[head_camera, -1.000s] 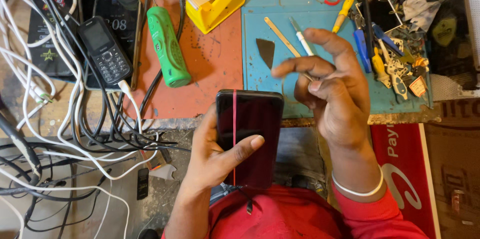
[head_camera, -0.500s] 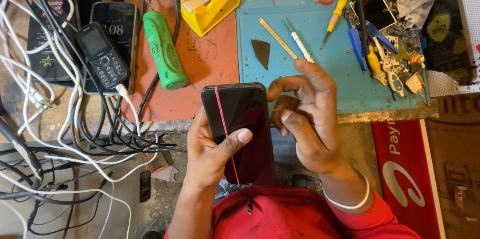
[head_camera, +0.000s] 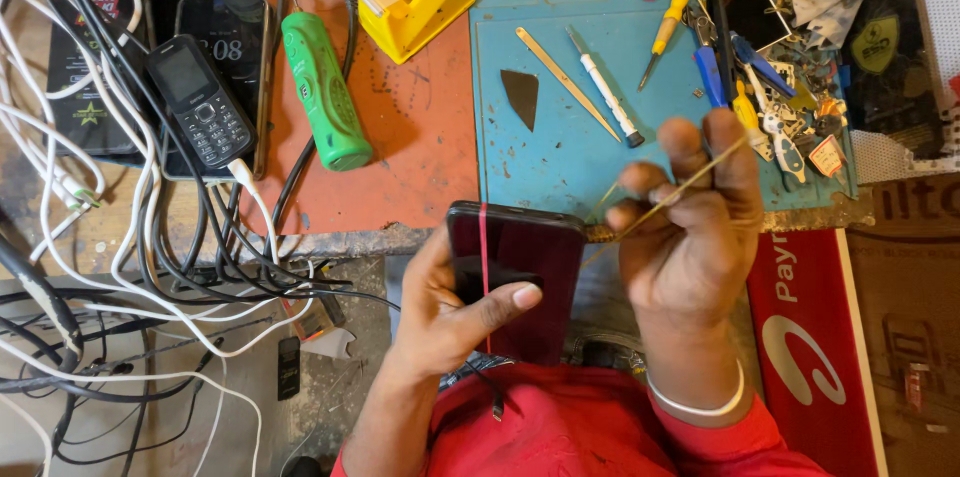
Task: The person uses a screwdriver to work on the internal components of a disassembled smartphone, then fits the camera module and back cover onto the phone body. They wrap rubber bands around the closed phone, plug in a charging cable, and press buttons on a feature phone while the repaired phone sits on the bench.
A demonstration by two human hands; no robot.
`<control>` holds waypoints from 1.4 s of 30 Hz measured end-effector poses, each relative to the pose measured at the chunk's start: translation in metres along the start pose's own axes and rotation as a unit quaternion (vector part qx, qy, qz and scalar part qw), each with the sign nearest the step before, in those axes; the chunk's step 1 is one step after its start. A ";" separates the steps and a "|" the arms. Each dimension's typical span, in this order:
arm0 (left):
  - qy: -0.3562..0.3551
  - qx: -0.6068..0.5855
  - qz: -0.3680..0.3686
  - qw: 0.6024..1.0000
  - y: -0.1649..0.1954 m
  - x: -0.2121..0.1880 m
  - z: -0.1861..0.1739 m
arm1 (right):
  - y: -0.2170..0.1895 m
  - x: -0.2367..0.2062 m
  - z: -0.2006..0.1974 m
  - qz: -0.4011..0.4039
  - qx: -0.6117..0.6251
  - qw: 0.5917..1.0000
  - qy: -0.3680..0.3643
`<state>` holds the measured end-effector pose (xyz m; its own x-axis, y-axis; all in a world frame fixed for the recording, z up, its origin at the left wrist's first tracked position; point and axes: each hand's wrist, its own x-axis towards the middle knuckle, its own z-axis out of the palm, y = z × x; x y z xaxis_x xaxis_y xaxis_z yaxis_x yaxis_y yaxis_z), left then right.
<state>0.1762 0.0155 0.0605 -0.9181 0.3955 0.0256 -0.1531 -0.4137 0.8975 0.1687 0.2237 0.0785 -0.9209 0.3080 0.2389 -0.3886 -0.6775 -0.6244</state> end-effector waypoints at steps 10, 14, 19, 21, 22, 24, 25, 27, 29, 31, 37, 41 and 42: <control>0.023 0.132 0.049 0.990 0.011 0.002 0.004 | -0.004 -0.014 0.015 0.055 -0.244 0.951 -0.182; 0.028 0.200 0.046 0.978 0.015 0.003 0.002 | -0.006 -0.007 0.015 0.038 -0.402 0.892 -0.203; -0.021 0.164 0.000 0.986 0.025 0.000 -0.001 | -0.004 -0.009 0.019 0.027 -0.472 0.856 -0.211; -0.076 0.237 0.074 0.966 0.028 0.001 -0.006 | -0.003 -0.011 0.018 0.040 -0.452 0.865 -0.214; -0.066 0.236 0.092 0.965 0.028 0.001 -0.006 | -0.002 -0.010 0.017 0.045 -0.442 0.870 -0.216; -0.045 0.234 0.130 0.962 0.028 0.001 -0.005 | -0.002 -0.008 0.014 -0.007 -0.478 0.847 -0.232; 0.001 0.171 0.108 0.979 0.030 0.000 -0.006 | -0.002 -0.007 0.012 -0.031 -0.496 0.835 -0.238; 0.094 0.042 0.063 0.993 0.035 -0.002 -0.009 | -0.001 -0.007 0.011 -0.062 -0.502 0.833 -0.226; 0.184 -0.045 0.122 0.974 0.042 0.000 -0.015 | 0.001 -0.008 0.011 -0.083 -0.446 0.866 -0.211; 0.211 -0.073 0.183 0.957 0.050 0.003 -0.022 | 0.002 -0.007 0.012 -0.085 -0.320 0.922 -0.200; 0.251 -0.151 0.232 0.928 0.061 0.006 -0.029 | -0.008 -0.009 0.010 -0.098 -0.110 0.971 -0.189; 0.254 -0.187 0.246 0.917 0.059 0.008 -0.034 | 0.008 -0.019 0.007 -0.108 -0.203 0.952 -0.202; 0.258 -0.190 0.253 0.913 0.060 0.009 -0.036 | 0.015 -0.020 0.006 -0.143 -0.265 0.934 -0.191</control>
<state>0.1453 -0.0354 0.0982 -0.9411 -0.3245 0.0953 0.3132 -0.7298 0.6077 0.1809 0.2030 0.0689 -0.7644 0.0968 0.6374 -0.6444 -0.1465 -0.7505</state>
